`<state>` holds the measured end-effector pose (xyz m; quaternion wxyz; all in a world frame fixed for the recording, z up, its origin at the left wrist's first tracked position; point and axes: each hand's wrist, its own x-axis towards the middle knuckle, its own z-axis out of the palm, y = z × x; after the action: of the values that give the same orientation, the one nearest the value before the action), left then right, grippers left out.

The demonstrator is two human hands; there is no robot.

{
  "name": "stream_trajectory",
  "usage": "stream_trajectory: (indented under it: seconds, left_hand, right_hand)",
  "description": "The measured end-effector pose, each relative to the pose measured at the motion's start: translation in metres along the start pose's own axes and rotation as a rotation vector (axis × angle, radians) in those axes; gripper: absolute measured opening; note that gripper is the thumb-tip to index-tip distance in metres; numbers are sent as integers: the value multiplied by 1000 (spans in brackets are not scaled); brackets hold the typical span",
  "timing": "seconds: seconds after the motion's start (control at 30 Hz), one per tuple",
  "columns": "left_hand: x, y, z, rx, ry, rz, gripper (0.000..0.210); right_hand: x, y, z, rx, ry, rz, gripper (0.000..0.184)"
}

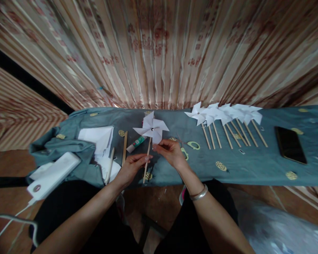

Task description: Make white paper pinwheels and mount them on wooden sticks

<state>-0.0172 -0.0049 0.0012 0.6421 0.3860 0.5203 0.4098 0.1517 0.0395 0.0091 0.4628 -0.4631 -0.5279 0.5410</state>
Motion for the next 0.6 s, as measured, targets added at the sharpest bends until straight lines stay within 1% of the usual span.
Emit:
stream_trajectory:
  seconds: [0.23, 0.4, 0.5, 0.57, 0.6]
  left_hand:
    - [-1, 1, 2, 1, -7, 1, 37]
    - [-2, 2, 1, 10, -19, 2, 38]
    - [-1, 2, 0, 7, -10, 3, 38]
    - [-1, 1, -1, 2, -4, 1, 38]
    - [-1, 1, 0, -1, -2, -3, 38]
  right_hand:
    - [-1, -1, 4, -23, -39, -13, 38]
    - [-2, -3, 5, -33, -38, -11, 40]
    - [-2, -5, -3, -67, -1, -23, 41]
    - [0, -8, -14, -88, 64, -26, 41]
    - [1, -9, -20, -93, 117, -31, 41]
